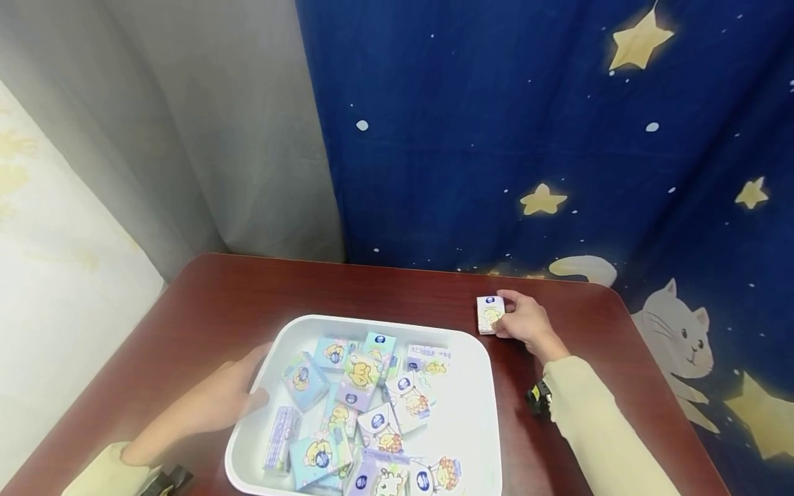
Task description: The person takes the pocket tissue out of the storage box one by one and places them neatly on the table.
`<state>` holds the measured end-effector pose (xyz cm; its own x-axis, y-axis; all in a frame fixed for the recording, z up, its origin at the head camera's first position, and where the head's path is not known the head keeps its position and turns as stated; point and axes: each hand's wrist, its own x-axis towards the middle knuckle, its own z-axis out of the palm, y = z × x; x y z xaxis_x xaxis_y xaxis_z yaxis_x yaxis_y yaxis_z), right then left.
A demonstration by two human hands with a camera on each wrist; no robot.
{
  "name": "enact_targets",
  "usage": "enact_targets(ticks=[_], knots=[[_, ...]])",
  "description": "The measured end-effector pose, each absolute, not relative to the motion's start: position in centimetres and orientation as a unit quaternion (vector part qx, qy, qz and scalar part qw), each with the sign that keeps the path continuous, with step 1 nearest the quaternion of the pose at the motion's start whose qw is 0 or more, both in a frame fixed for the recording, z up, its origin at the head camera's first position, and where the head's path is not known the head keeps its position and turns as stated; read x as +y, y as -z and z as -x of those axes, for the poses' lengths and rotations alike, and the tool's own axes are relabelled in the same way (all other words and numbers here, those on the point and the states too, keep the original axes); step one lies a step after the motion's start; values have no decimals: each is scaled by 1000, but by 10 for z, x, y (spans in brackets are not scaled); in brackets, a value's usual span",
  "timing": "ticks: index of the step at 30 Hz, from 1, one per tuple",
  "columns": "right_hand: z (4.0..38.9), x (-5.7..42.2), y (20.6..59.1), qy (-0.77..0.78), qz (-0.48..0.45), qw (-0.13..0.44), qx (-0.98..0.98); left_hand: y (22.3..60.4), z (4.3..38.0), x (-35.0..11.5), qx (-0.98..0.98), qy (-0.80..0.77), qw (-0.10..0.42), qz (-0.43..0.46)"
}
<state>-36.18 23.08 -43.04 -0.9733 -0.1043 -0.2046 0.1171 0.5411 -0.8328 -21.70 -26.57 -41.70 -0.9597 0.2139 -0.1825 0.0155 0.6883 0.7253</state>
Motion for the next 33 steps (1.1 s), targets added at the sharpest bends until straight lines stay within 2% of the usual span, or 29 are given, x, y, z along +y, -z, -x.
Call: enact_targets(ticks=[19, 27, 33], knots=[[367, 235, 434, 434, -43, 141, 889, 419, 217, -266, 910, -389, 117, -79], [361, 232, 422, 362, -38, 96, 926, 421, 216, -267, 907, -395, 121, -77], [345, 221, 401, 367, 13, 74, 927, 422, 217, -269, 909, -392, 119, -74]])
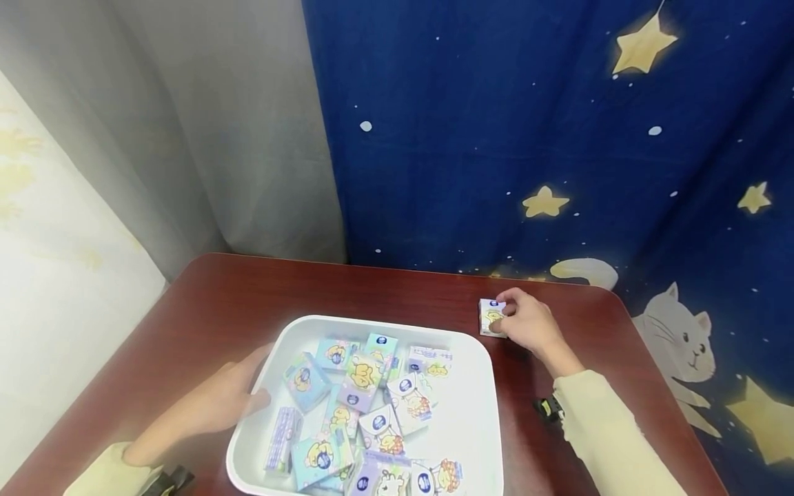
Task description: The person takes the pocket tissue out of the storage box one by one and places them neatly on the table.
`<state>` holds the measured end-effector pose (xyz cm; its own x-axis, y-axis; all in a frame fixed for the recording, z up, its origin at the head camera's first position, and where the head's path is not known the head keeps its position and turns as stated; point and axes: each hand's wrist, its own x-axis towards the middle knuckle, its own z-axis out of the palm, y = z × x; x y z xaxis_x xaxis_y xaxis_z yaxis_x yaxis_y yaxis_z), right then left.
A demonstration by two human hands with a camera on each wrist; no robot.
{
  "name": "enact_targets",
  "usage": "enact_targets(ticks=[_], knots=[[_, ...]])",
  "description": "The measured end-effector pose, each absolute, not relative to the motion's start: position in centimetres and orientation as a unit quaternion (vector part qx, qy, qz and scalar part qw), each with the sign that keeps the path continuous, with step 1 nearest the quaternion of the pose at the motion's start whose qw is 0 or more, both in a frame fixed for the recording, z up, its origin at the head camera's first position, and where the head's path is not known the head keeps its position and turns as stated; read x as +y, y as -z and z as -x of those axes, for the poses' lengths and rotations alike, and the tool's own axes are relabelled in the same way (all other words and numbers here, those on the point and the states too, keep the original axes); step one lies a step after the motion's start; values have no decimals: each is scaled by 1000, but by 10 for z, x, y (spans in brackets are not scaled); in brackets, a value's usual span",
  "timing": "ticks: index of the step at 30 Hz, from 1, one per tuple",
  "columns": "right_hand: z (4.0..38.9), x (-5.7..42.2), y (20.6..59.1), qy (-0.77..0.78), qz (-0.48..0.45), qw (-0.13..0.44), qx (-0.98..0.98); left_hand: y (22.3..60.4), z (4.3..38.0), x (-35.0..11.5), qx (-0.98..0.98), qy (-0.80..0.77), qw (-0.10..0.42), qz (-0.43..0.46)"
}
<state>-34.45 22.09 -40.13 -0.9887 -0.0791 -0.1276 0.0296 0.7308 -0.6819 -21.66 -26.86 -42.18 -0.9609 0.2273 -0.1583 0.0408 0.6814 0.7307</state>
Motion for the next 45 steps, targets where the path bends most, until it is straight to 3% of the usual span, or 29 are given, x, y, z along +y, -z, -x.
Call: enact_targets(ticks=[8, 22, 29, 37, 45], knots=[[308, 192, 380, 408, 79, 94, 905, 420, 217, -268, 910, -391, 121, -71], [268, 139, 379, 288, 206, 117, 928, 421, 217, -269, 906, -398, 126, -71], [261, 121, 389, 274, 227, 156, 921, 422, 216, -268, 904, -402, 126, -67], [279, 124, 443, 236, 260, 150, 924, 421, 216, -268, 905, -400, 125, -71], [261, 104, 396, 307, 219, 228, 898, 420, 216, -268, 907, -396, 120, -81]])
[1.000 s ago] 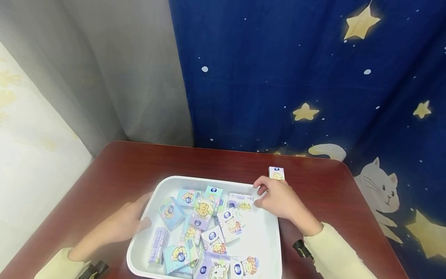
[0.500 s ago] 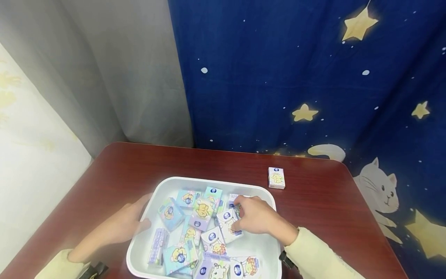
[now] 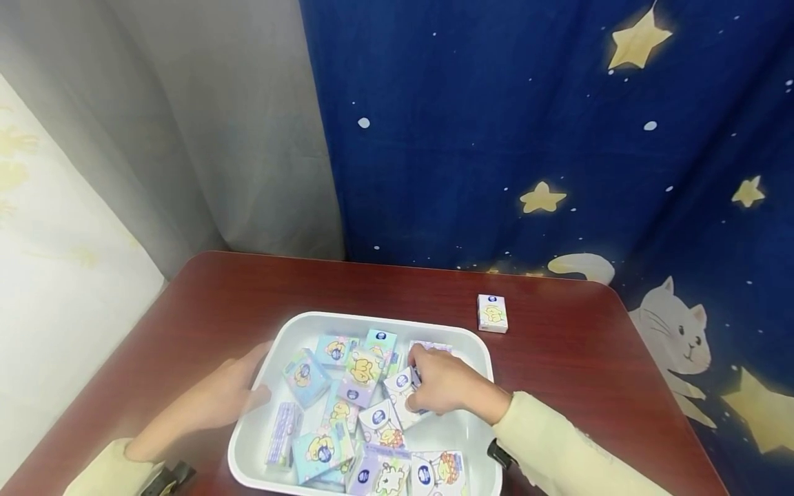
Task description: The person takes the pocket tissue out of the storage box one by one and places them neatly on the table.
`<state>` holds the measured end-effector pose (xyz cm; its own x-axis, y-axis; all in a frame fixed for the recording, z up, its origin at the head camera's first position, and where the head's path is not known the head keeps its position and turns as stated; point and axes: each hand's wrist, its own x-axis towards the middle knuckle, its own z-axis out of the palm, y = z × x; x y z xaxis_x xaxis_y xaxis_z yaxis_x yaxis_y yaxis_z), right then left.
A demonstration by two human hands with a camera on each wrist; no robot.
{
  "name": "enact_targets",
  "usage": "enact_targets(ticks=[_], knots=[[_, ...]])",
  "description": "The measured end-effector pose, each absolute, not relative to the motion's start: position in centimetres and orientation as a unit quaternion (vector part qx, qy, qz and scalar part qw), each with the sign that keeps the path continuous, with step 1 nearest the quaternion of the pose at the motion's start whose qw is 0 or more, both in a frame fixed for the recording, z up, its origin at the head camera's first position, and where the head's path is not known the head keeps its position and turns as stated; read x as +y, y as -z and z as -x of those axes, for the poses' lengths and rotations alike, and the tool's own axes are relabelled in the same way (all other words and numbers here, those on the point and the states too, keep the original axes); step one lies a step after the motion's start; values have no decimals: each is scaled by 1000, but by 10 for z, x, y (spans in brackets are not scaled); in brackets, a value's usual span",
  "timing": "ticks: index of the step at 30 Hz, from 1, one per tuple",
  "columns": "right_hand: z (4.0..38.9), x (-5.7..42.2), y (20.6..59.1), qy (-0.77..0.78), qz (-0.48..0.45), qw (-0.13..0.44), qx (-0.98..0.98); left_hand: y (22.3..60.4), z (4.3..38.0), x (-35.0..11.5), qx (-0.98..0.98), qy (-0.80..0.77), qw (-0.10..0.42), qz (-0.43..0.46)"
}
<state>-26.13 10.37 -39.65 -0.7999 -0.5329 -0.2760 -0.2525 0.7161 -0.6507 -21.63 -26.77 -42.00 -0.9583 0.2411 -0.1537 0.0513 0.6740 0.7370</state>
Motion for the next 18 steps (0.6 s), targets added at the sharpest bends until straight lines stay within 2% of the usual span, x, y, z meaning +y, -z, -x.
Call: enact_targets(ticks=[6, 18], knots=[[259, 101, 389, 331, 211, 247, 886, 421, 216, -267, 909, -391, 123, -74], [267, 125, 381, 362, 258, 224, 867, 421, 216, -268, 908, -392, 123, -75]])
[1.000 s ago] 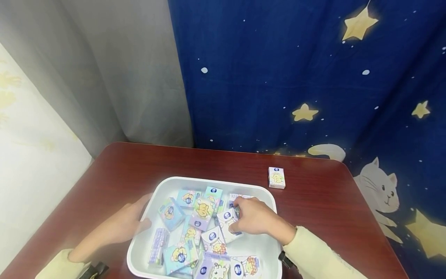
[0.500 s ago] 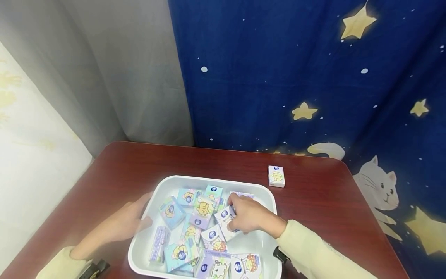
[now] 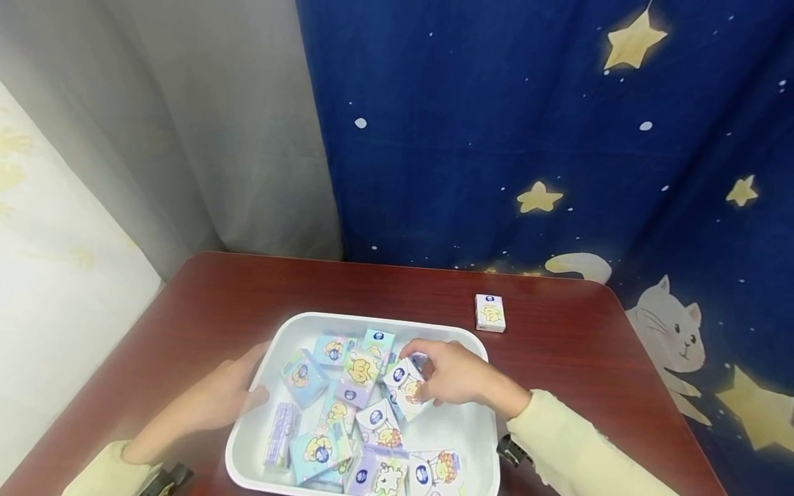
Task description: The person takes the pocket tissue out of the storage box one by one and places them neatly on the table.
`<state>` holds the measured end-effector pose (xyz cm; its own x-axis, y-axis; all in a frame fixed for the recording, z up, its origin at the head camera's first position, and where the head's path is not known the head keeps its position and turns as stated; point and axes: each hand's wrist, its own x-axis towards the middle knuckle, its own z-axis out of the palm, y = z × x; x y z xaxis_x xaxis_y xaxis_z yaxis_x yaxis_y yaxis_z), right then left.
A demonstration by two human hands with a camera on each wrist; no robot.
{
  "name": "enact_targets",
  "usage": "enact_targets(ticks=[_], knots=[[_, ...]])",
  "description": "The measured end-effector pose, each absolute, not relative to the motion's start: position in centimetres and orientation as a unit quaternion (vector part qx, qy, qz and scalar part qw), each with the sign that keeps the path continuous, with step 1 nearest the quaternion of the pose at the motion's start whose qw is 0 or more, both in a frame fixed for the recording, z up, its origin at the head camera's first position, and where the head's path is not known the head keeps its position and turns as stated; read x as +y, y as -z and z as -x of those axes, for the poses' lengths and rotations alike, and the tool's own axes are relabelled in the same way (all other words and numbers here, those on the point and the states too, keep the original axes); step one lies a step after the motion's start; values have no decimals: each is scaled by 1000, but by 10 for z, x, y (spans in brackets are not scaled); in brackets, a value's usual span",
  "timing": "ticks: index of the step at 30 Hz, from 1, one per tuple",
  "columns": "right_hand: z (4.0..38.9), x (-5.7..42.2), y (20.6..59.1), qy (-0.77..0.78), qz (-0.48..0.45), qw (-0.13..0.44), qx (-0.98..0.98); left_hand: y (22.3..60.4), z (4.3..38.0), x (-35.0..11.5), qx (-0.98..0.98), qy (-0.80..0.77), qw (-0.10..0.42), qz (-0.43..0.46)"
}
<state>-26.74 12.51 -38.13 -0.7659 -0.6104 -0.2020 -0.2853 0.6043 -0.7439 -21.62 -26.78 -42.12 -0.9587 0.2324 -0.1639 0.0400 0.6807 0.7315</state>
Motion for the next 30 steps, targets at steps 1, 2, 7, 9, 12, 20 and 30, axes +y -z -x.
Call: enact_targets(ticks=[1, 2, 7, 9, 12, 20, 30], knots=[[269, 127, 381, 371, 256, 225, 864, 421, 216, -268, 908, -393, 123, -75], [270, 129, 381, 380, 252, 227, 861, 422, 216, -268, 909, -393, 122, -74], [275, 141, 377, 426, 214, 245, 845, 424, 216, -270, 907, -396, 122, -73], [276, 148, 374, 439, 191, 252, 841, 425, 216, -270, 906, -399, 123, -73], [280, 159, 368, 456, 163, 252, 838, 425, 216, -270, 904, -403, 123, -74], [300, 198, 365, 534, 122, 249, 798, 424, 216, -269, 904, -402, 125, -74], [328, 250, 376, 583, 65, 208, 783, 424, 217, -268, 900, -410, 128, -72]])
